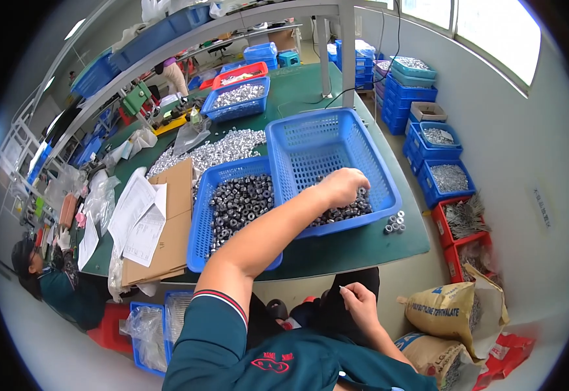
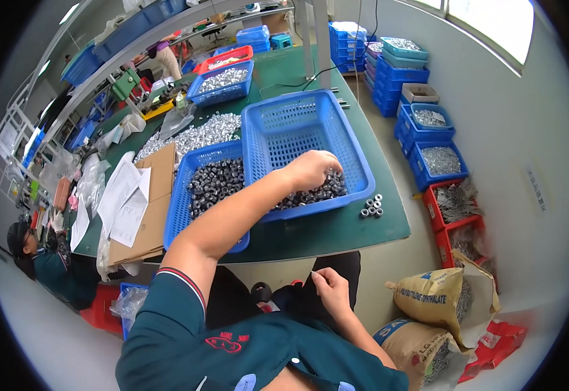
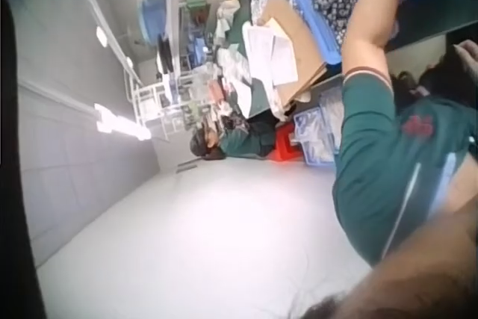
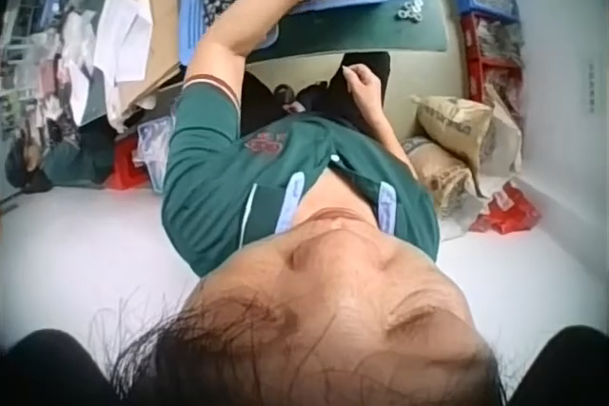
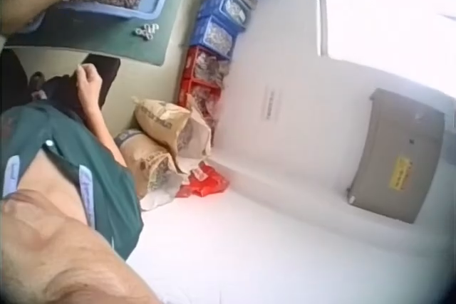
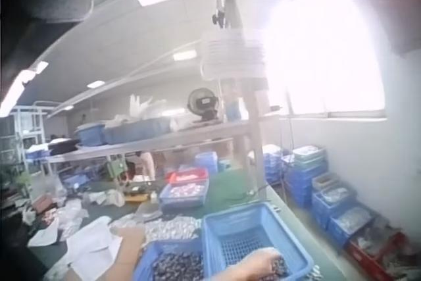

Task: Manually inspecting and sorting small metal hardware components from one container to another.

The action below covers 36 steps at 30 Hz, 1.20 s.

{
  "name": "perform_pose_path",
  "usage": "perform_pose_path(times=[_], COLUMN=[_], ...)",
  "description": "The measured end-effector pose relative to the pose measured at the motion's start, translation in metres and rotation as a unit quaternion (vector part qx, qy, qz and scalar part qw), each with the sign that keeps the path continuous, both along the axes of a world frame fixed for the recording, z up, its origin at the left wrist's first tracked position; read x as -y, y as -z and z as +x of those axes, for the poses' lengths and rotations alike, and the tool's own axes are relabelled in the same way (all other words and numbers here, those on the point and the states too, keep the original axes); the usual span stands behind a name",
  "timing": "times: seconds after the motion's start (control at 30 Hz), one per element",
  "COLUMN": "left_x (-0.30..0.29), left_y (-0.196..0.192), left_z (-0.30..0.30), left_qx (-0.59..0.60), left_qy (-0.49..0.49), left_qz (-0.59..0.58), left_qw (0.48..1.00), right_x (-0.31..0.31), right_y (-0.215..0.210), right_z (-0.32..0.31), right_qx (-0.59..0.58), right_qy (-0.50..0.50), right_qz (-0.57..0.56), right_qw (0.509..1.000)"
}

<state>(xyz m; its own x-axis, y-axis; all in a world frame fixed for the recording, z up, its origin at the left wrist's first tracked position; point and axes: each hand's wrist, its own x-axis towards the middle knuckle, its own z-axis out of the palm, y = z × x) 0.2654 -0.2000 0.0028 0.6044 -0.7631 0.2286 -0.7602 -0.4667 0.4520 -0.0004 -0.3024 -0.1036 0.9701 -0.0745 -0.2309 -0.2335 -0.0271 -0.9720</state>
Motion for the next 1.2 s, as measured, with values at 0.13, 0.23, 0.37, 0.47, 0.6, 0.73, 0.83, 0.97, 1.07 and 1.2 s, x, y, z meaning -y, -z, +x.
perform_pose_path(times=[0.13, 0.23, 0.37, 0.47, 0.6, 0.73, 0.83, 0.97, 1.07, 1.2], left_x=[-0.068, -0.129, -0.191, -0.222, -0.228, -0.225, -0.223, -0.213, -0.214, -0.233], left_y=[-0.044, -0.065, -0.057, -0.034, -0.005, 0.016, 0.026, 0.022, 0.017, 0.011], left_z=[-0.03, -0.058, -0.077, -0.093, -0.106, -0.105, -0.105, -0.107, -0.104, -0.094], left_qx=[0.012, 0.02, -0.035, -0.115, -0.164, -0.136, -0.041, -0.036, -0.075, -0.239], left_qy=[-0.032, -0.124, -0.218, -0.225, -0.19, -0.165, -0.174, -0.206, -0.228, -0.246], left_qz=[-0.125, -0.127, -0.062, -0.001, 0.082, 0.158, 0.199, 0.219, 0.208, 0.024], left_qw=[0.992, 0.984, 0.973, 0.968, 0.965, 0.964, 0.964, 0.953, 0.948, 0.939], right_x=[-0.007, -0.01, -0.017, -0.027, -0.044, -0.053, -0.051, -0.047, -0.046, -0.045], right_y=[0.008, 0.016, 0.029, 0.029, 0.022, 0.018, 0.017, 0.016, 0.018, 0.021], right_z=[0.0, -0.003, -0.005, -0.005, 0.002, 0.0, -0.003, -0.006, -0.007, -0.008], right_qx=[-0.017, -0.037, -0.062, -0.072, -0.06, -0.031, -0.025, -0.032, -0.028, -0.036], right_qy=[-0.016, -0.041, -0.072, -0.108, -0.138, -0.143, -0.143, -0.137, -0.128, -0.12], right_qz=[-0.002, -0.008, -0.019, -0.041, -0.054, -0.068, -0.077, -0.101, -0.098, -0.07], right_qw=[1.0, 0.998, 0.995, 0.991, 0.987, 0.987, 0.986, 0.985, 0.986, 0.99])
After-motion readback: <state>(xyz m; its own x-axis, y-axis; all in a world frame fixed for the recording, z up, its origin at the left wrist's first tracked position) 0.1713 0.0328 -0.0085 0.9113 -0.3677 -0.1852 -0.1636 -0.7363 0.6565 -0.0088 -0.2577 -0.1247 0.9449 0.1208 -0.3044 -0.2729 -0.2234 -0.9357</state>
